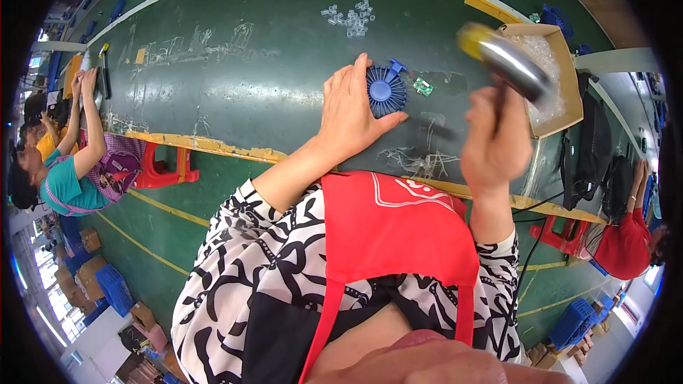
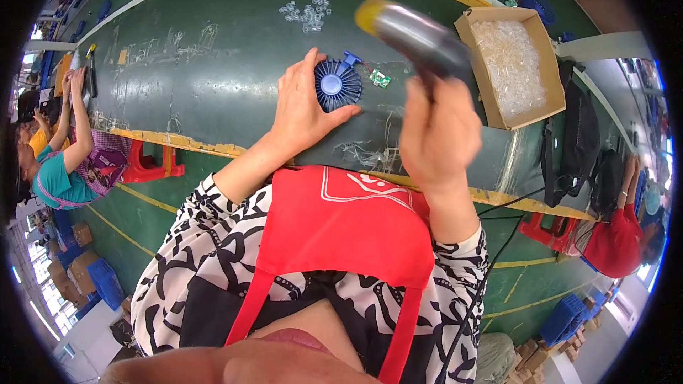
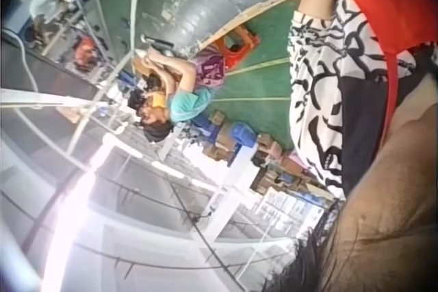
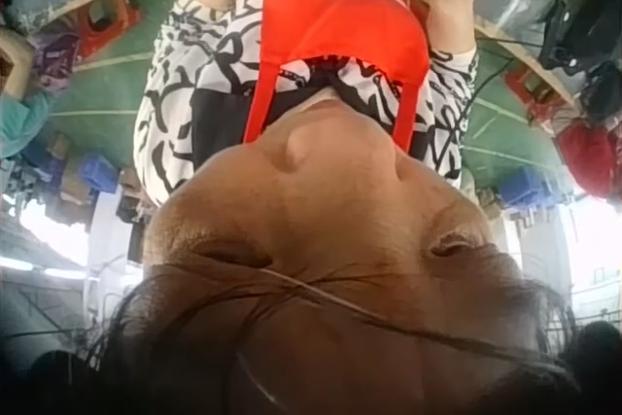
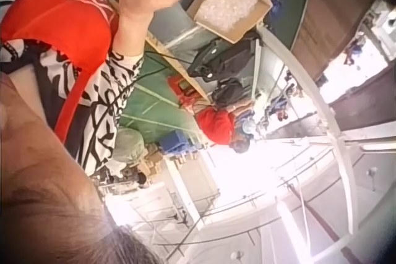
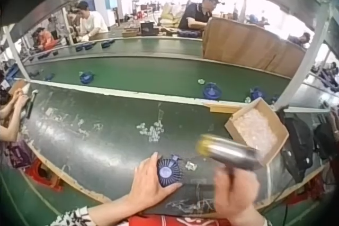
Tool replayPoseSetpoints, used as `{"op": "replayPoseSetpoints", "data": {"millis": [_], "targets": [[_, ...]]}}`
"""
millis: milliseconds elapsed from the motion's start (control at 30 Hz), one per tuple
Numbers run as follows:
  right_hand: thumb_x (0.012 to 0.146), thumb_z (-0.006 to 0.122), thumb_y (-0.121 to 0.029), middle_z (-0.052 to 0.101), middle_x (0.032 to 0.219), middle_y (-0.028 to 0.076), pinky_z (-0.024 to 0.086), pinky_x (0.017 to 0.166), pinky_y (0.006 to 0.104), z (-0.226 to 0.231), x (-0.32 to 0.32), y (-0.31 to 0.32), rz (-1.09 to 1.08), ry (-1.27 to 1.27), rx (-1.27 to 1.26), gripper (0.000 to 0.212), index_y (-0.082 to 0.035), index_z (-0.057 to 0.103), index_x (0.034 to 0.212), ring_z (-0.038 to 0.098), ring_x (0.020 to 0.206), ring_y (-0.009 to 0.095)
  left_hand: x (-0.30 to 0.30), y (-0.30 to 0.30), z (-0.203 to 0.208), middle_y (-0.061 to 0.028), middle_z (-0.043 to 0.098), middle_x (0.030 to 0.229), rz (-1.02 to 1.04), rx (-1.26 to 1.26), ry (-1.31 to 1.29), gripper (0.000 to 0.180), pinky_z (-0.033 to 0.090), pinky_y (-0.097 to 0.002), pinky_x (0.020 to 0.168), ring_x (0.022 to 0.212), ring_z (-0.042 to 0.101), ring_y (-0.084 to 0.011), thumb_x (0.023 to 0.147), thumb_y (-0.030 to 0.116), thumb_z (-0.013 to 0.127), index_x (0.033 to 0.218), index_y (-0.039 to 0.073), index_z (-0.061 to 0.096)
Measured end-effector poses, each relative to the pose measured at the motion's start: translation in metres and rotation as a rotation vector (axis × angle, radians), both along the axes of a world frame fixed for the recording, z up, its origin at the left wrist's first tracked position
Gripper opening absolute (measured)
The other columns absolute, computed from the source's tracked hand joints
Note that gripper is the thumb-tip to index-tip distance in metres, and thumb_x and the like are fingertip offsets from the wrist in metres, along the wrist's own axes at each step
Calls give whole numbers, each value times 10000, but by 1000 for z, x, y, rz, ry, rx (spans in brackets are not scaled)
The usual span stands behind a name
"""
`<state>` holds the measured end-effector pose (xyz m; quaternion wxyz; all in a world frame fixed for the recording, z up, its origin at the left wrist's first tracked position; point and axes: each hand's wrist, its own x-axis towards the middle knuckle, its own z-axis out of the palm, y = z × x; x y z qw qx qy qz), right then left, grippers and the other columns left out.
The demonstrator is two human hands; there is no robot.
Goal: The person assembles small fan housings by inserting components and small parts into the casings by hand, tapping them secure with a mallet, and placing the assembled units onto the conveyor belt.
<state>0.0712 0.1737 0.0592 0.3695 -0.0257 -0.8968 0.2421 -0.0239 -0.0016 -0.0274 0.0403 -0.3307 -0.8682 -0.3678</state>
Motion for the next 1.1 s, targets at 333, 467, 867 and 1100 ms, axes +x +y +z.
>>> {"op": "replayPoseSetpoints", "data": {"millis": [333,467,867,1100], "targets": [[842,650,-103,635,827,130,520,647,403,-69,0,22,-89,-472,160,297,-44,608,1130,630,714,322,-2,1,3,-178,538,1267,-11,-16,-14,975,342,-453,1026,1192,476,-349,659,331,859,1382,-57,331],[828,665,-72,650,905,164,512,755,417,-59,-19,26,-77,-261,204,228,-14,649,1049,632,860,326,-38,-8,-4,-173,651,1005,19,278,-12,260,488,-403,831,965,601,-336,810,142,706,1004,-17,640],[806,663,-66,609,871,115,493,752,413,-71,-52,2,133,-398,4,192,-30,688,993,593,840,305,-96,9,-4,-156,603,854,89,-112,165,65,487,-445,746,838,596,-347,810,75,642,851,23,640],[828,649,-61,645,924,121,498,736,376,-75,-52,6,195,-370,-75,170,-13,679,988,625,846,291,-84,-3,2,-169,604,784,23,-166,298,51,488,-466,682,776,610,-368,805,37,623,816,10,581]]}}
